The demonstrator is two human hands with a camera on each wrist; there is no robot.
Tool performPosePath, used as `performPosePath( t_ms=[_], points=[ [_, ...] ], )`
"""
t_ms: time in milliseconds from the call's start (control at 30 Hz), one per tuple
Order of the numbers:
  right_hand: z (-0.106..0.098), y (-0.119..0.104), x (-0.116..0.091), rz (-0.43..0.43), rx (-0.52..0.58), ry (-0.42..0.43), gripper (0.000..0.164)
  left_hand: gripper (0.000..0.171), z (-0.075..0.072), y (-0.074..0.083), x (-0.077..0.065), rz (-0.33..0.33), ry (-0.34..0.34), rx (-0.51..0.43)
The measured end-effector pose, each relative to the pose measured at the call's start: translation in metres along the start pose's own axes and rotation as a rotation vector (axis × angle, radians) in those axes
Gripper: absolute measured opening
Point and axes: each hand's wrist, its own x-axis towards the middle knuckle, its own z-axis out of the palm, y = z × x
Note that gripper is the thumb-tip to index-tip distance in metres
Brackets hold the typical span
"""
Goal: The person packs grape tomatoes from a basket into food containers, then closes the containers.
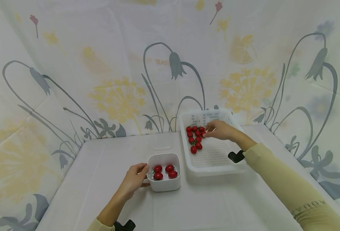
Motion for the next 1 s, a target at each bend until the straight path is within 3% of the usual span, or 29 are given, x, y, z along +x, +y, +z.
performPosePath(
  t_ms=[267,667,1000],
  points=[
    [-0.001,0.016,0.010,0.076,0.147,-0.072,0.041,0.042,0.000,0.000,-0.001,0.010,0.001,-0.008],
    [0.020,0.039,0.031,0.241,0.207,-0.184,0.052,0.043,0.000,0.001,-0.002,0.005,0.000,-0.002],
    [0.038,0.036,0.040,0.338,0.260,-0.234,0.040,0.044,0.000,0.000,-0.001,0.003,0.002,0.003]
  ],
)
